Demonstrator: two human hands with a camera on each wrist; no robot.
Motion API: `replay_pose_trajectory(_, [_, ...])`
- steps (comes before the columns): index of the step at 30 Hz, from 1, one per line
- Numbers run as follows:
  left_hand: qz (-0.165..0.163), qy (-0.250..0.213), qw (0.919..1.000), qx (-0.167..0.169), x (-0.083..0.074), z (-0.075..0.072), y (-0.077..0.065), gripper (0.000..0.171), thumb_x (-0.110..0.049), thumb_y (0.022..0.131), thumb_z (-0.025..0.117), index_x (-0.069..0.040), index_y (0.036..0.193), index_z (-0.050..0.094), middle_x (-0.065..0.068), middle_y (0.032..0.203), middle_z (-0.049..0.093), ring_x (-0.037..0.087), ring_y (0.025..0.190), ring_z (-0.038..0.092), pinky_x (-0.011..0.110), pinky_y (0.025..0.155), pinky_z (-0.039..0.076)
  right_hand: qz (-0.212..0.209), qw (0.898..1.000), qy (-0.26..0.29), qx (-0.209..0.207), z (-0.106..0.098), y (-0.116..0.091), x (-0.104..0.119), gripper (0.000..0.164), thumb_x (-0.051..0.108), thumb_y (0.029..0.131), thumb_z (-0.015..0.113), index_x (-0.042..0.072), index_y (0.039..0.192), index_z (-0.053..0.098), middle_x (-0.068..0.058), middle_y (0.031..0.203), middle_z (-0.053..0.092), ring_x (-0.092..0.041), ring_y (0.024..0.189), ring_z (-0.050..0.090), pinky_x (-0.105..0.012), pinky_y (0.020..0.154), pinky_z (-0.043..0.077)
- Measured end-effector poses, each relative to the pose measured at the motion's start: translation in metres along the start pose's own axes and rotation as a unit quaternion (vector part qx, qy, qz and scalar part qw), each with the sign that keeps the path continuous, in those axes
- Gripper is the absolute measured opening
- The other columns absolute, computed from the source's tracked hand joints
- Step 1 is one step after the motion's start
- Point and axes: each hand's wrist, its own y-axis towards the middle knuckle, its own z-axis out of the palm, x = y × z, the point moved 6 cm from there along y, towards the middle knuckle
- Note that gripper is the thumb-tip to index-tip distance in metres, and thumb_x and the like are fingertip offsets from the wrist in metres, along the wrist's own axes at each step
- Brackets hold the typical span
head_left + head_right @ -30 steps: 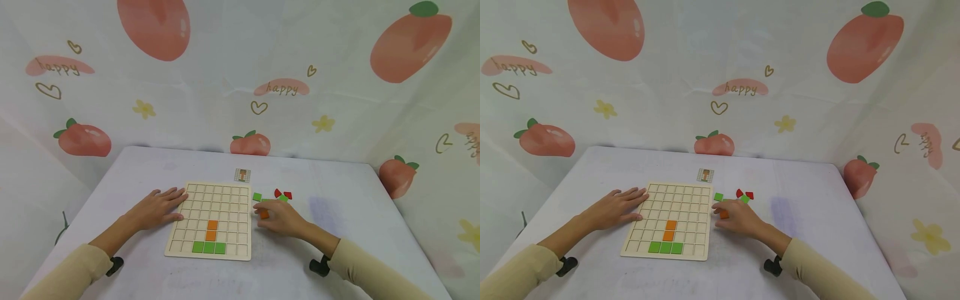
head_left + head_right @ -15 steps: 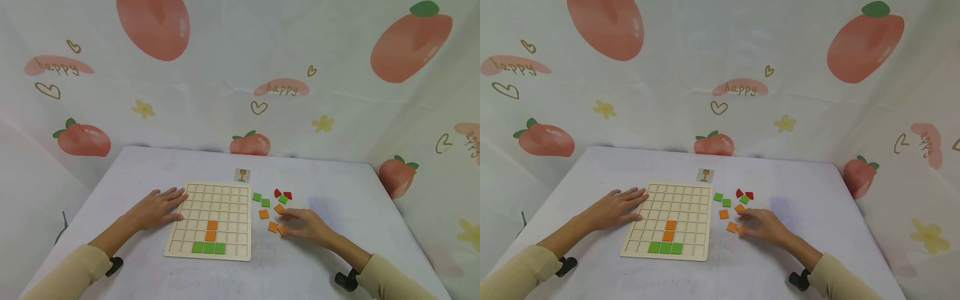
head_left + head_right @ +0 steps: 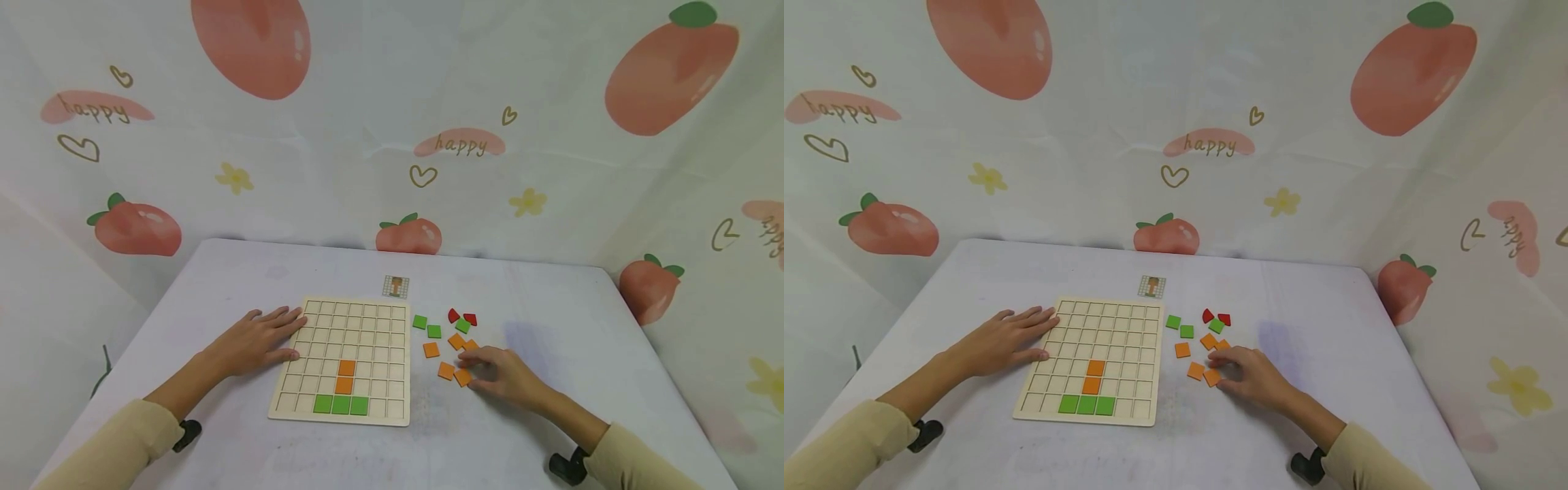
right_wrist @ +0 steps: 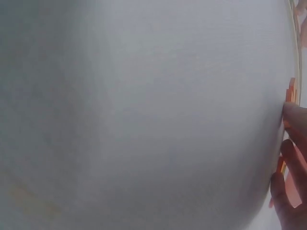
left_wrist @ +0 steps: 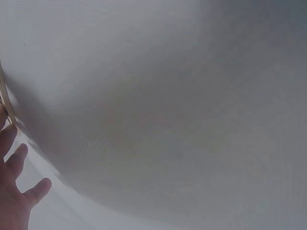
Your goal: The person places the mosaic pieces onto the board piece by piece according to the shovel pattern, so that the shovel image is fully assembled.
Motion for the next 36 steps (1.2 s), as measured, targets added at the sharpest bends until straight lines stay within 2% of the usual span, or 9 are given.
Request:
replay_pose_trajectory(3, [0.0,0.0,1.0,0.001,0.0,0.0,0.0,0.072,-0.058,0.096,0.054,-0.013,0.151,0.045,0.01,0.155,0.042,0.035,0.142,0.039,0.064,0.104,0.036,-0.008,1.0,0.001,-0.007,0.0,0.0,0.0,0.045,0.005,0.078,0.085,0.003,0.12,0.068,0.003,0.105,0.075,-0.015,0.098,0.071,-0.028,0.094,0.051])
replay_pose_trajectory(11, [-0.001,0.005,1.0,0.002,-0.001,0.001,0.002,0.073,-0.059,0.095,0.055,-0.014,0.151,0.045,0.01,0.155,0.042,0.035,0.142,0.039,0.064,0.105,0.036,0.014,1.0,-0.004,-0.003,-0.002,0.001,0.001,0.042,0.008,0.079,0.085,0.004,0.118,0.07,0.006,0.103,0.075,-0.012,0.097,0.07,-0.031,0.093,0.052])
replay_pose_trajectory(16, [0.001,0.01,1.0,0.0,-0.001,0.0,0.002,0.073,-0.059,0.094,0.056,-0.013,0.15,0.046,0.011,0.154,0.043,0.035,0.141,0.04,0.064,0.104,0.037,0.006,1.0,-0.018,-0.006,-0.009,0.007,0.004,0.042,0.007,0.078,0.085,0.004,0.117,0.07,0.007,0.101,0.074,-0.011,0.093,0.069,-0.035,0.084,0.056])
replay_pose_trajectory(21, [0.002,0.013,0.9999,-0.002,-0.001,0.0,0.001,0.073,-0.058,0.094,0.057,-0.013,0.15,0.046,0.011,0.154,0.044,0.036,0.141,0.04,0.064,0.103,0.037,-0.013,0.999,-0.019,-0.031,-0.014,0.023,0.013,0.04,0.008,0.078,0.085,0.003,0.114,0.07,0.003,0.1,0.074,-0.014,0.089,0.069,-0.037,0.079,0.058])
replay_pose_trajectory(25, [0.001,0.013,0.9999,-0.002,-0.001,0.0,0.0,0.072,-0.058,0.094,0.057,-0.012,0.15,0.047,0.011,0.153,0.044,0.036,0.141,0.04,0.063,0.103,0.038,-0.009,0.999,-0.016,-0.044,-0.012,0.042,0.02,0.04,0.011,0.079,0.085,0.002,0.115,0.071,0.004,0.098,0.074,-0.017,0.089,0.069,-0.04,0.079,0.058])
replay_pose_trajectory(30, [0.001,0.012,0.9999,-0.001,-0.001,0.001,0.0,0.073,-0.059,0.095,0.056,-0.012,0.15,0.046,0.011,0.154,0.044,0.035,0.141,0.04,0.063,0.103,0.038,-0.01,0.999,-0.003,-0.05,-0.004,0.065,0.03,0.041,0.01,0.079,0.085,0.0,0.116,0.07,0.002,0.097,0.074,-0.02,0.09,0.068,-0.041,0.075,0.057])
replay_pose_trajectory(36, [0.002,0.016,0.9999,-0.002,-0.001,-0.001,0.0,0.073,-0.06,0.094,0.055,-0.013,0.15,0.046,0.01,0.154,0.043,0.036,0.141,0.04,0.064,0.103,0.037,-0.019,0.999,-0.016,-0.037,0.011,0.089,0.048,0.041,0.013,0.082,0.083,0.001,0.119,0.069,0.0,0.101,0.074,-0.019,0.09,0.067,-0.038,0.074,0.056])
